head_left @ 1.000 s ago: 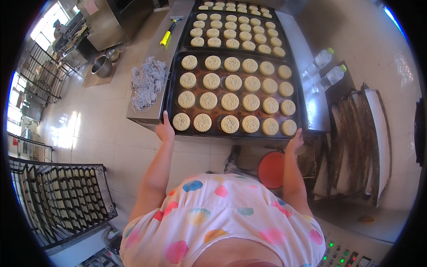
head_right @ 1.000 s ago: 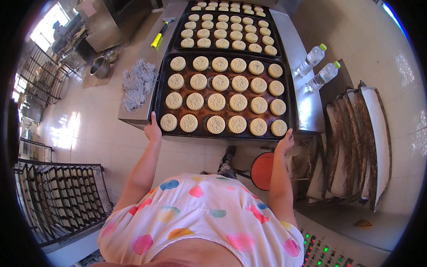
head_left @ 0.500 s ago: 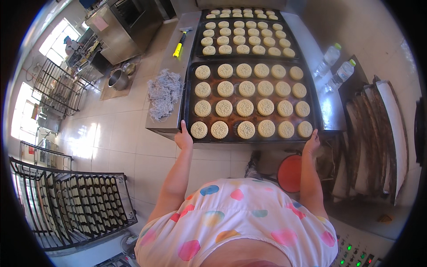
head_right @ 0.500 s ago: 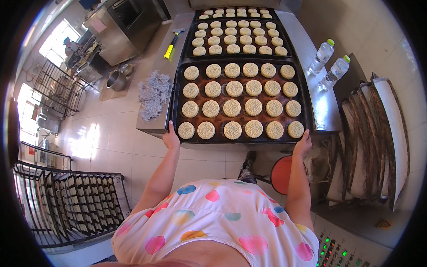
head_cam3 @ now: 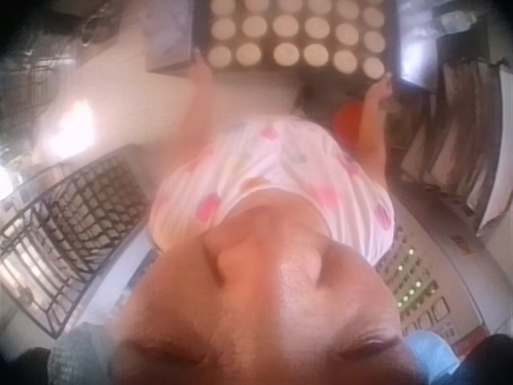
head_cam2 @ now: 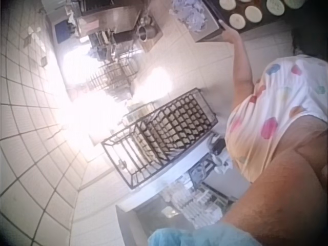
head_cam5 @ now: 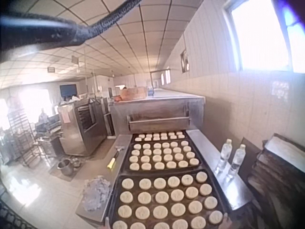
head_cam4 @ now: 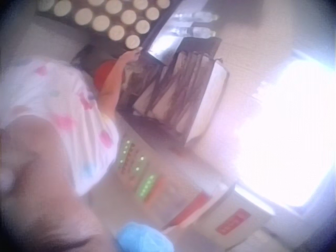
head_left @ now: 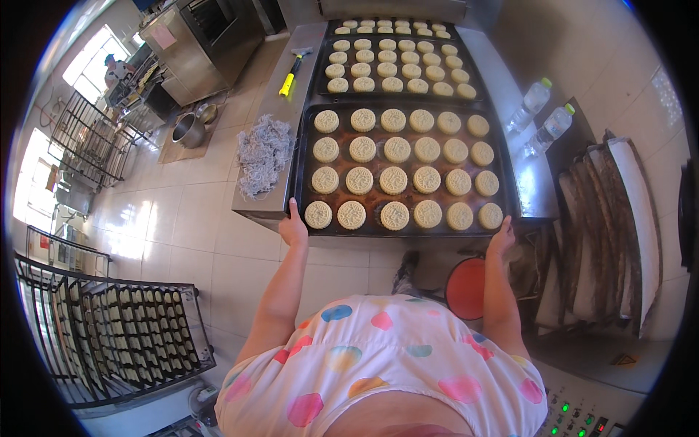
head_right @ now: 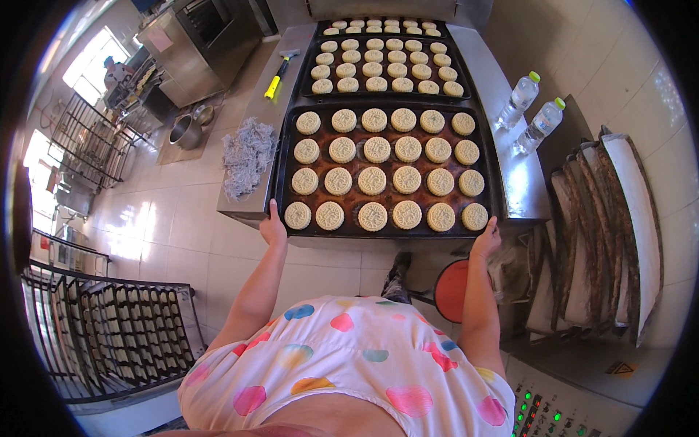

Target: The person moves several trays of round pastries from a mobile cooling rack to a stainless steel table, briefly touches the pastries by hand on each tray, and then slides the trays back into the rack.

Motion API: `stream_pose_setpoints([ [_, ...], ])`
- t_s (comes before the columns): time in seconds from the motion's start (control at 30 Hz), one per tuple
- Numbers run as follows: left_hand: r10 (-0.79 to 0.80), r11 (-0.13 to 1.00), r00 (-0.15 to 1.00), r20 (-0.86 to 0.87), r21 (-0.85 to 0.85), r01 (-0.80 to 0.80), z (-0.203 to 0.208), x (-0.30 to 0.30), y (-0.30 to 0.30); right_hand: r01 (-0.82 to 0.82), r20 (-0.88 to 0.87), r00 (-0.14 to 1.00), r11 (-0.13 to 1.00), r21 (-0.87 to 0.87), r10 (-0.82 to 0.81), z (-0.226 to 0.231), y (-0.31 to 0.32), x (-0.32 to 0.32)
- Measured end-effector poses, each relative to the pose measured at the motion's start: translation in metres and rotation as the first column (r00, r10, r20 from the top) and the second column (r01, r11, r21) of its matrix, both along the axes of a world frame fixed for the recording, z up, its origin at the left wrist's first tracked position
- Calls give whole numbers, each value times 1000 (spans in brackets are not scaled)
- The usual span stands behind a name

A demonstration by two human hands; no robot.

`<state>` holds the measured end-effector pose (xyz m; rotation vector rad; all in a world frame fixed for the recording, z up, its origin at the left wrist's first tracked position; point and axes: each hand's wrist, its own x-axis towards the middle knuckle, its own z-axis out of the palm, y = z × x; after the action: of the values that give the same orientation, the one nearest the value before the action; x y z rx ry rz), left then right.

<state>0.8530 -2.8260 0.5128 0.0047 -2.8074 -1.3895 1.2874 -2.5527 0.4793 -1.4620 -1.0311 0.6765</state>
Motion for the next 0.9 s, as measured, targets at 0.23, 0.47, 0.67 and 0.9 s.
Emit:
stream_pose_setpoints([
  [0.23,34,998,999,-14,47,-33,-5,-1,2,-23,-25,999,1000,9,23,0,1,1],
  [0.47,-1,1000,1000,-14,10,1,-9,-5,1,-39,-102,994,999,21,41,-8,5,2],
  [0.67,-18,999,1000,22,41,17,-1,0,2,-36,-43,998,999,-11,36,-5,5,3],
  [0.9,8,1000,1000,-2,24,-8,-9,-5,3,-79,-91,993,997,25,81,-5,3,3],
])
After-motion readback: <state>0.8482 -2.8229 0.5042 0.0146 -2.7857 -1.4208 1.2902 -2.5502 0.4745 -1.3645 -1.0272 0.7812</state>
